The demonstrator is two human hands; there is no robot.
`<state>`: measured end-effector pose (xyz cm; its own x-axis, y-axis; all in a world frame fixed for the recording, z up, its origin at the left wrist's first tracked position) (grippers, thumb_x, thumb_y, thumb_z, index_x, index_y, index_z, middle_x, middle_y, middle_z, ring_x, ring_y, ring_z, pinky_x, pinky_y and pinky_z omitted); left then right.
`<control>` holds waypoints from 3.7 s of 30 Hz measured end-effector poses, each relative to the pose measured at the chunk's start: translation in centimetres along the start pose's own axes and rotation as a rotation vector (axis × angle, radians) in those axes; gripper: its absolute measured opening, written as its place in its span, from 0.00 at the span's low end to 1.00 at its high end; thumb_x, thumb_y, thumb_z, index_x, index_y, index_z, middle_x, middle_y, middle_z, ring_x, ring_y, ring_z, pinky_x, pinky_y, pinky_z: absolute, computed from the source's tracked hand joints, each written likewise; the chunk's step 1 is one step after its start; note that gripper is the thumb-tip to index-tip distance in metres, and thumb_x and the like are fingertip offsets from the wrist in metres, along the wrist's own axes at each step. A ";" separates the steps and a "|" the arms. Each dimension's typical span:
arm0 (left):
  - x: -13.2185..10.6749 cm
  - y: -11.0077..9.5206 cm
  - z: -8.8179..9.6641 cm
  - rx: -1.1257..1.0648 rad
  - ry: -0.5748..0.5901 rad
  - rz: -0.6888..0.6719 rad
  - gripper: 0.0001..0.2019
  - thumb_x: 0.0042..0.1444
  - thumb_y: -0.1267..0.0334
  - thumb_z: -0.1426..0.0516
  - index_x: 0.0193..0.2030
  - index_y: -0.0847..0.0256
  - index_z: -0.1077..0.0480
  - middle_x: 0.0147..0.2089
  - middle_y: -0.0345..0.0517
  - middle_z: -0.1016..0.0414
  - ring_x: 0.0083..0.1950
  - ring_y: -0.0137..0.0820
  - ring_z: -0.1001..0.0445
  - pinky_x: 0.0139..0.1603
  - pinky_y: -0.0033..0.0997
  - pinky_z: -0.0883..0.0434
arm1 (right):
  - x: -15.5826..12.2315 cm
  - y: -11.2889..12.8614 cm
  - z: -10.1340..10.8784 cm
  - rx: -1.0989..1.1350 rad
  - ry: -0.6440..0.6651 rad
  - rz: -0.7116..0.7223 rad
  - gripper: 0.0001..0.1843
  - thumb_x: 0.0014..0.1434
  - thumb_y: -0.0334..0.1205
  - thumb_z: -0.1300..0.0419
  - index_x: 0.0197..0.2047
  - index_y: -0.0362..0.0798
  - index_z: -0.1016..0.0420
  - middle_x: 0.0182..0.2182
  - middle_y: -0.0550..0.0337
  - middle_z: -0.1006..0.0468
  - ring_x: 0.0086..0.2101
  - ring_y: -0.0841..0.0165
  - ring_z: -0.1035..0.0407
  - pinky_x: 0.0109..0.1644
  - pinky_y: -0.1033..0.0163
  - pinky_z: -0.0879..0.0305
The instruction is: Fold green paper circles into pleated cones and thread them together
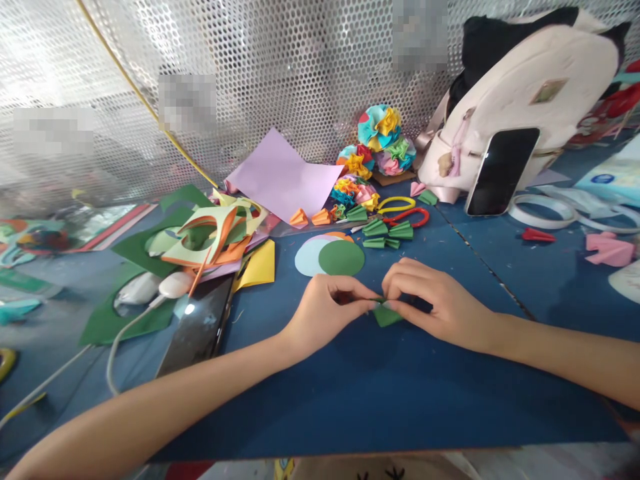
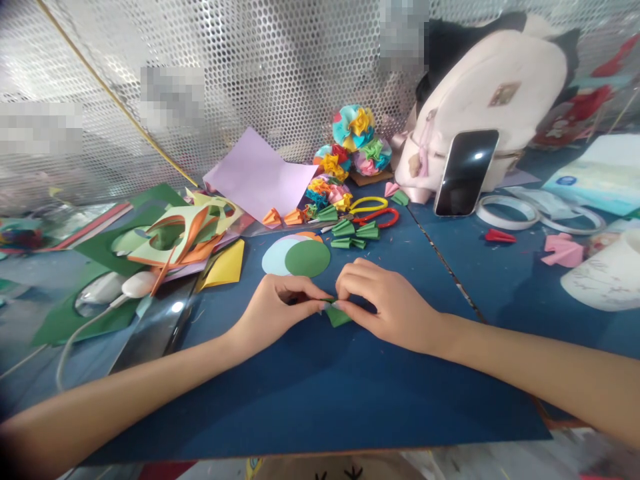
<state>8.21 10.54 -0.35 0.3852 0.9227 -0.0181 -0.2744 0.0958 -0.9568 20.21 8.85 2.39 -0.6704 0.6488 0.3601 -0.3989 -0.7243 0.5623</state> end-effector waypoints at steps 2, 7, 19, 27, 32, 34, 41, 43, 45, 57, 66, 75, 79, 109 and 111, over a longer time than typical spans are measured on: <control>0.0 -0.1 0.2 0.007 -0.021 -0.020 0.04 0.52 0.65 0.37 0.33 0.62 0.20 0.32 0.44 0.19 0.31 0.29 0.26 0.32 0.27 0.30 | 0.0 0.0 0.1 0.011 -0.014 0.004 0.08 0.65 0.37 0.46 0.32 0.50 0.36 0.34 0.58 0.28 0.37 0.65 0.36 0.41 0.59 0.39; -0.2 -0.7 0.6 0.036 -0.086 -0.060 0.03 0.51 0.66 0.36 0.32 0.62 0.22 0.30 0.42 0.20 0.30 0.28 0.28 0.31 0.26 0.33 | -0.1 -0.1 0.4 -0.012 -0.047 -0.012 0.09 0.65 0.38 0.45 0.31 0.50 0.35 0.35 0.58 0.27 0.38 0.65 0.35 0.41 0.60 0.38; -3.6 -6.4 -0.4 0.575 -0.064 -0.801 0.06 0.58 0.71 0.41 0.35 0.58 0.24 0.34 0.45 0.19 0.37 0.32 0.23 0.41 0.33 0.32 | -0.3 0.9 1.7 -0.136 -0.164 0.074 0.03 0.60 0.33 0.40 0.35 0.51 0.28 0.38 0.58 0.23 0.41 0.64 0.32 0.43 0.58 0.34; -5.6 -7.8 -1.3 0.743 -0.122 -1.117 0.04 0.56 0.73 0.39 0.37 0.62 0.28 0.34 0.42 0.19 0.35 0.29 0.24 0.35 0.31 0.32 | -0.8 2.5 2.3 -0.221 -0.264 0.223 0.07 0.57 0.26 0.39 0.33 0.49 0.28 0.38 0.58 0.23 0.39 0.66 0.33 0.42 0.59 0.33; -5.8 -8.2 -1.6 0.783 -0.121 -1.157 0.04 0.54 0.73 0.37 0.37 0.65 0.27 0.33 0.43 0.19 0.34 0.29 0.24 0.34 0.30 0.31 | -0.7 2.5 2.2 -0.182 -0.250 0.227 0.08 0.56 0.25 0.40 0.34 0.47 0.30 0.39 0.57 0.24 0.39 0.66 0.33 0.42 0.59 0.33; -6.1 -8.5 -1.8 0.812 -0.127 -1.188 0.04 0.54 0.73 0.36 0.35 0.66 0.26 0.32 0.43 0.19 0.33 0.29 0.23 0.32 0.30 0.31 | -0.8 2.6 2.2 -0.179 -0.249 0.225 0.08 0.56 0.24 0.40 0.35 0.47 0.29 0.40 0.57 0.24 0.40 0.65 0.33 0.43 0.58 0.33; -7.3 -9.1 -2.9 0.954 -0.158 -1.317 0.04 0.52 0.73 0.36 0.28 0.65 0.26 0.31 0.42 0.18 0.31 0.27 0.23 0.28 0.29 0.32 | -0.9 3.0 2.6 -0.162 -0.268 0.232 0.07 0.57 0.26 0.39 0.34 0.47 0.29 0.38 0.57 0.23 0.40 0.66 0.33 0.42 0.58 0.33; -7.3 -9.1 -3.0 0.963 -0.155 -1.320 0.04 0.52 0.73 0.36 0.29 0.65 0.26 0.31 0.42 0.18 0.31 0.27 0.23 0.28 0.29 0.32 | -0.9 3.1 2.7 -0.152 -0.270 0.233 0.07 0.58 0.27 0.39 0.32 0.47 0.30 0.37 0.57 0.23 0.39 0.66 0.34 0.42 0.59 0.33; -7.3 -9.1 -3.0 0.957 -0.152 -1.316 0.04 0.53 0.72 0.36 0.29 0.65 0.26 0.31 0.42 0.18 0.31 0.27 0.22 0.28 0.29 0.32 | -0.8 3.1 2.6 -0.145 -0.263 0.233 0.08 0.58 0.27 0.39 0.31 0.47 0.32 0.37 0.58 0.23 0.39 0.67 0.34 0.42 0.59 0.34; -6.2 -8.4 -1.7 0.823 -0.104 -1.179 0.04 0.55 0.73 0.37 0.37 0.65 0.27 0.34 0.44 0.19 0.35 0.29 0.23 0.35 0.31 0.30 | -1.0 3.1 3.4 -0.175 -0.320 0.237 0.09 0.57 0.29 0.36 0.28 0.48 0.31 0.35 0.59 0.22 0.37 0.66 0.34 0.41 0.59 0.34; -1.2 -4.7 1.9 0.141 -0.152 -0.474 0.02 0.53 0.72 0.37 0.31 0.62 0.23 0.31 0.46 0.19 0.32 0.29 0.23 0.32 0.26 0.27 | -1.0 1.0 4.2 -0.026 -0.370 0.111 0.06 0.61 0.38 0.38 0.42 0.49 0.26 0.42 0.54 0.25 0.44 0.63 0.33 0.44 0.58 0.34; 0.6 -2.4 1.3 -0.383 0.043 -0.209 0.02 0.50 0.72 0.34 0.29 0.68 0.23 0.33 0.49 0.18 0.32 0.29 0.21 0.38 0.29 0.21 | -1.1 2.0 3.9 0.020 -0.305 0.201 0.09 0.63 0.32 0.45 0.46 0.50 0.28 0.41 0.55 0.26 0.44 0.63 0.33 0.47 0.56 0.35; 0.6 -2.2 1.3 -0.379 0.020 -0.184 0.05 0.49 0.69 0.33 0.29 0.68 0.23 0.29 0.48 0.20 0.28 0.28 0.22 0.34 0.27 0.22 | -0.3 0.7 3.3 -0.076 -0.178 0.196 0.09 0.65 0.32 0.47 0.46 0.50 0.29 0.39 0.57 0.24 0.41 0.65 0.31 0.47 0.58 0.35; 0.4 -2.0 0.9 0.295 -0.056 -0.202 0.05 0.53 0.70 0.39 0.33 0.59 0.20 0.32 0.40 0.19 0.32 0.27 0.26 0.32 0.26 0.33 | -0.2 1.7 1.4 -0.552 -0.046 0.377 0.08 0.67 0.34 0.49 0.40 0.45 0.28 0.32 0.56 0.25 0.33 0.65 0.34 0.39 0.59 0.36; 0.4 -1.8 0.6 0.284 -0.042 -0.189 0.05 0.53 0.70 0.39 0.33 0.59 0.20 0.33 0.40 0.19 0.33 0.27 0.26 0.34 0.26 0.32 | -0.2 2.0 1.4 -0.555 -0.059 0.379 0.08 0.67 0.33 0.48 0.39 0.45 0.28 0.31 0.56 0.25 0.33 0.65 0.35 0.39 0.58 0.35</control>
<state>8.30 10.92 1.49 0.4177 0.8926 0.1698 -0.4382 0.3616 -0.8230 20.46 7.58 4.48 -0.7984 0.3266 0.5059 -0.4159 -0.9067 -0.0709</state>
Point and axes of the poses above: each hand's wrist, its own x-axis towards the middle knuckle, its own z-axis out of the back of the hand, y = z × x, the point moved 9 cm from there along x, towards the middle knuckle
